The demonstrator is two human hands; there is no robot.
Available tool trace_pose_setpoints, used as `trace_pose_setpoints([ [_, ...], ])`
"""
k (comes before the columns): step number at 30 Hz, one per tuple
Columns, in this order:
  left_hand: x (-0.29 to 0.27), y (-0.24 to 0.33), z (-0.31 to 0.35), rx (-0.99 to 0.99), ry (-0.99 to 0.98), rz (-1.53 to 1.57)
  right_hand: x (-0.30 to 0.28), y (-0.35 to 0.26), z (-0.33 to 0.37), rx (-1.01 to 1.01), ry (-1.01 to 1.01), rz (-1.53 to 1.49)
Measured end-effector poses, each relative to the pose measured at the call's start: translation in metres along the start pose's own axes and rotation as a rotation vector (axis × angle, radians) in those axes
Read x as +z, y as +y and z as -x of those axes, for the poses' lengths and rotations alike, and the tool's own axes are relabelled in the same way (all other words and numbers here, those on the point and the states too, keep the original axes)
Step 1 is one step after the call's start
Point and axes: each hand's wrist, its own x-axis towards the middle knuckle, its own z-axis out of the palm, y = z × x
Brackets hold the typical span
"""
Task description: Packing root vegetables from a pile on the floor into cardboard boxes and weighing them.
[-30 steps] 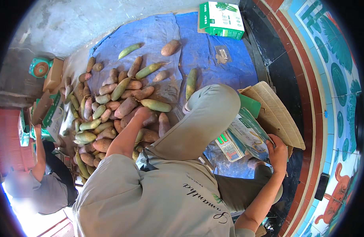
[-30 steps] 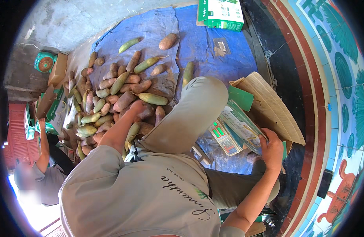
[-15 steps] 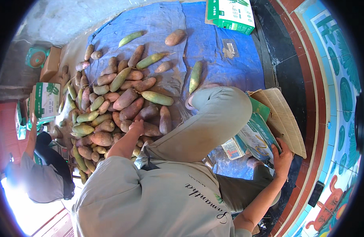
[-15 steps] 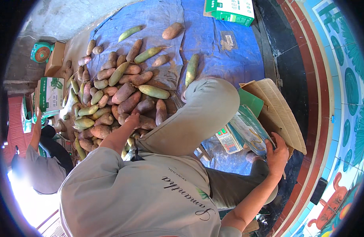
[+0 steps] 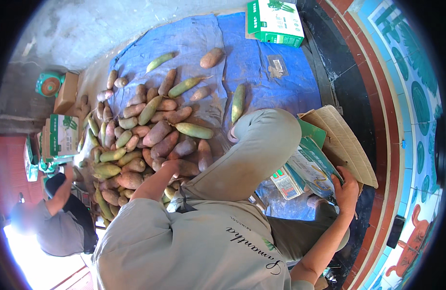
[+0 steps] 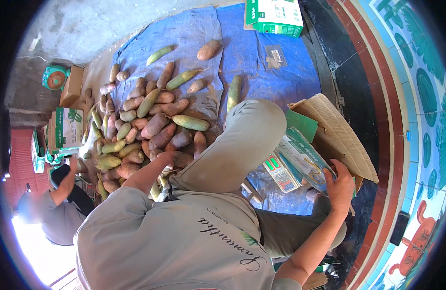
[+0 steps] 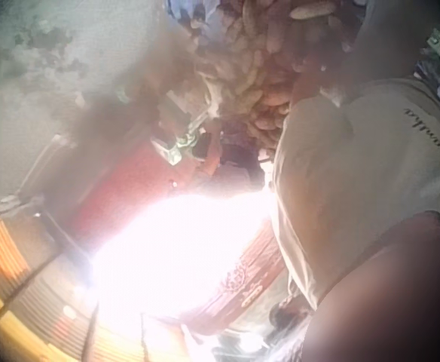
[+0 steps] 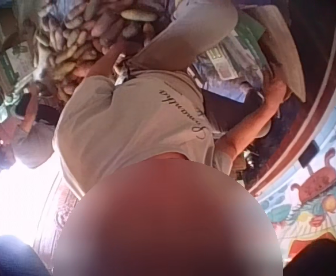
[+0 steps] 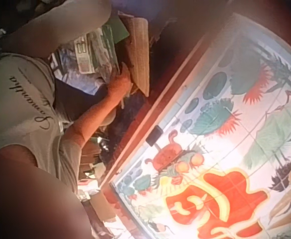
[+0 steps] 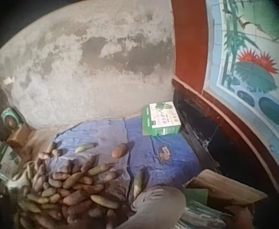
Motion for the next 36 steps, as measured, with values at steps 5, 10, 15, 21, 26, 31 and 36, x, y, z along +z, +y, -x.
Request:
trace_pose_setpoints([
  [5, -0.037, -0.001, 0.038, 0.032, 0.154, -0.012, -0.005, -0.007, 0.003, -0.007, -0.016, 0.012],
  [10, -0.094, -0.006, 0.066, 0.119, 0.366, 0.085, -0.004, -0.003, 0.008, -0.056, -0.027, 0.075],
  [15, -0.129, 0.002, 0.095, 0.19, 0.665, 0.267, -0.004, -0.007, 0.013, -0.046, -0.039, 0.041],
  [21, -0.135, 0.036, 0.109, 0.165, 0.755, 0.339, -0.001, -0.004, 0.02, -0.067, -0.041, 0.03],
  [26, -0.114, 0.042, 0.073, 0.154, 0.792, 0.421, 0.002, -0.003, 0.022, -0.088, -0.04, 0.026],
  [31, -0.117, 0.048, 0.082, 0.131, 0.756, 0.364, 0.001, -0.003, 0.024, -0.081, -0.044, 0.045],
  [36, -0.118, 0.054, 0.081, 0.115, 0.699, 0.25, 0.004, 0.0, 0.023, -0.09, -0.031, 0.05],
])
